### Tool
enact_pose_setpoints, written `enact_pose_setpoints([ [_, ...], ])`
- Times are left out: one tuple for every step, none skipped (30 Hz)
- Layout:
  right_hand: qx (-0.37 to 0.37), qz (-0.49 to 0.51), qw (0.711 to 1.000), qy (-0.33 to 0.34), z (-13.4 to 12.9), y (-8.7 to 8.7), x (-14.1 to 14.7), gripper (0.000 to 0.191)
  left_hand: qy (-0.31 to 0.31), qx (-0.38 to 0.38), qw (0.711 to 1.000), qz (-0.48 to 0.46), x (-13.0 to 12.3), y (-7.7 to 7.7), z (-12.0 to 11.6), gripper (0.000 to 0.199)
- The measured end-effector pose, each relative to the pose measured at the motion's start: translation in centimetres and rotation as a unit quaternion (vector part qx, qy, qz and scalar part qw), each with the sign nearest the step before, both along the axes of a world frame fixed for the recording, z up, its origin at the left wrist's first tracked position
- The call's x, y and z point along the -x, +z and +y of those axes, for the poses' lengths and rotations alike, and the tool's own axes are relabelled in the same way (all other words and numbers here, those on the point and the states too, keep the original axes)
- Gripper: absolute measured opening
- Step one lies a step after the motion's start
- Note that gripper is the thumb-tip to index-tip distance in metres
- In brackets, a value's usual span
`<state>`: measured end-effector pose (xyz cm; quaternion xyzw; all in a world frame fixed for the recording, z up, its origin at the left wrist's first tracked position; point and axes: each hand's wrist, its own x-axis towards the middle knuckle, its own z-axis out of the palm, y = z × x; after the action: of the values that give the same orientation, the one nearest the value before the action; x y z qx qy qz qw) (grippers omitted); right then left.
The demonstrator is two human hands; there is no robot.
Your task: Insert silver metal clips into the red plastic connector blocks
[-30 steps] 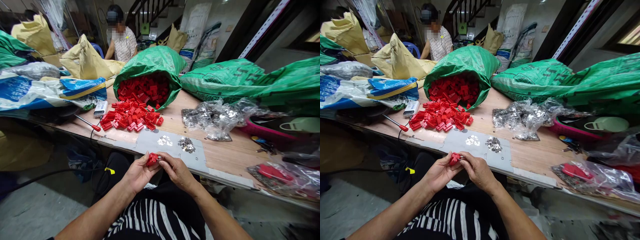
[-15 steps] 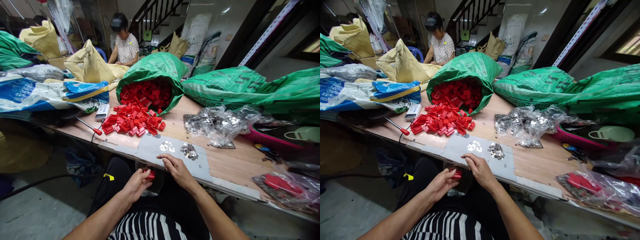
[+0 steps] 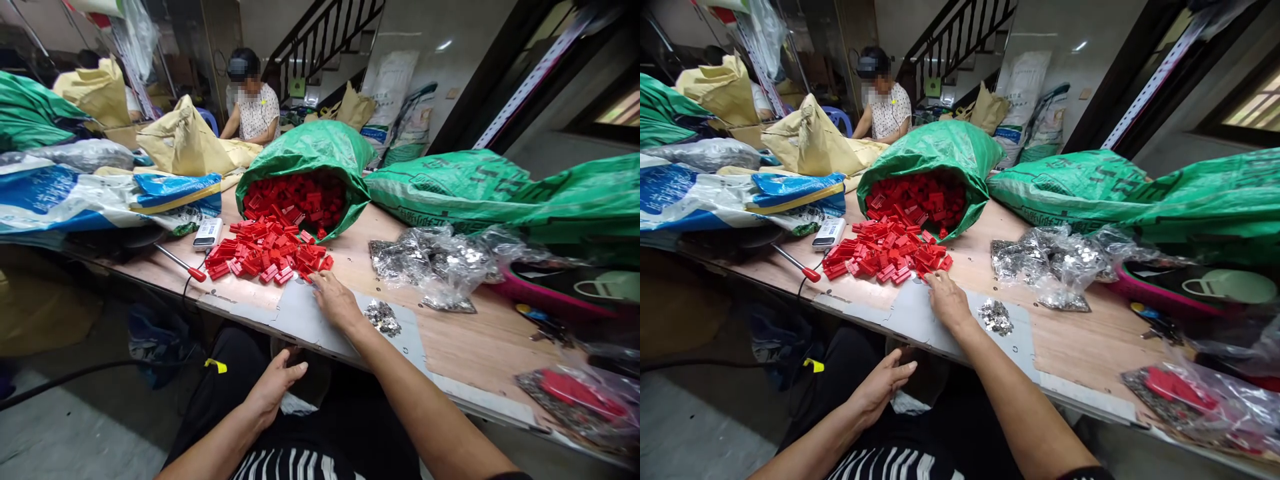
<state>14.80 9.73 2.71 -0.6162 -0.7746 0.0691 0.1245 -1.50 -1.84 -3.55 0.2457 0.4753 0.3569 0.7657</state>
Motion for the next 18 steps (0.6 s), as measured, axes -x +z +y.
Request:
enact_pose_setpoints([
  [-0.001, -0.007, 1.000, -0.003, 0.5, 0.0, 0.2, 0.038, -0.006, -0.011, 1.000, 0.001, 0.1, 0.2, 0.0, 0.044],
  [-0.001, -0.008, 1.000, -0.004, 0.9, 0.0, 0.4, 0.034, -0.016, -0.021, 1.000, 0.001, 0.2, 0.4, 0.0, 0.040],
  [-0.002, -0.006, 1.000, -0.007, 1.2, 0.1, 0.4, 0.031, -0.028, -0.028, 0.999, -0.002, 0.2, 0.7, 0.0, 0.036],
  [-0.004, -0.004, 1.000, -0.008, 1.2, 0.3, 0.4, 0.028, -0.037, -0.033, 0.999, -0.012, 0.3, 0.9, 0.0, 0.033],
  [-0.005, 0.004, 1.000, -0.005, 1.1, 0.5, 0.3, 0.026, -0.041, -0.031, 0.998, -0.031, 0.4, 1.1, 0.0, 0.030],
  [-0.005, 0.020, 1.000, 0.007, 0.7, 0.9, 0.1, 0.024, -0.041, -0.021, 0.997, -0.059, 0.5, 1.4, 0.0, 0.030],
  [-0.003, 0.048, 0.998, 0.028, 0.0, 1.3, -0.1, 0.023, -0.038, -0.002, 0.995, -0.096, 0.6, 1.6, 0.1, 0.033],
  [0.003, 0.084, 0.995, 0.057, -0.9, 1.7, -0.3, 0.022, -0.034, 0.025, 0.989, -0.140, 0.7, 1.8, 0.2, 0.037],
  [0.014, 0.127, 0.987, 0.093, -2.0, 2.2, -0.6, 0.022, -0.031, 0.054, 0.980, -0.187, 0.8, 2.0, 0.2, 0.042],
  [0.029, 0.166, 0.977, 0.130, -3.3, 2.6, -0.9, 0.024, -0.032, 0.082, 0.969, -0.231, 0.9, 2.1, 0.3, 0.047],
  [0.046, 0.194, 0.966, 0.165, -4.6, 2.9, -1.1, 0.028, -0.039, 0.106, 0.956, -0.270, 0.9, 2.2, 0.4, 0.050],
  [0.066, 0.208, 0.956, 0.195, -6.0, 3.2, -1.3, 0.031, -0.052, 0.123, 0.944, -0.303, 1.0, 2.2, 0.4, 0.054],
  [0.083, 0.214, 0.950, 0.214, -7.4, 3.3, -1.5, 0.032, -0.069, 0.137, 0.933, -0.327, 0.9, 2.3, 0.4, 0.056],
  [0.096, 0.214, 0.946, 0.224, -8.6, 3.4, -1.7, 0.032, -0.088, 0.149, 0.924, -0.342, 0.9, 2.3, 0.3, 0.058],
  [0.106, 0.213, 0.944, 0.228, -9.8, 3.3, -1.8, 0.032, -0.109, 0.162, 0.917, -0.349, 0.7, 2.3, 0.1, 0.056],
  [0.115, 0.214, 0.943, 0.228, -10.7, 3.2, -2.0, 0.031, -0.129, 0.174, 0.912, -0.349, 0.6, 2.3, -0.1, 0.052],
  [0.123, 0.221, 0.940, 0.230, -11.5, 3.1, -2.3, 0.032, -0.145, 0.180, 0.910, -0.343, 0.4, 2.3, -0.3, 0.046],
  [0.131, 0.235, 0.935, 0.233, -12.2, 2.9, -2.6, 0.033, -0.156, 0.175, 0.913, -0.335, 0.2, 2.4, -0.6, 0.038],
])
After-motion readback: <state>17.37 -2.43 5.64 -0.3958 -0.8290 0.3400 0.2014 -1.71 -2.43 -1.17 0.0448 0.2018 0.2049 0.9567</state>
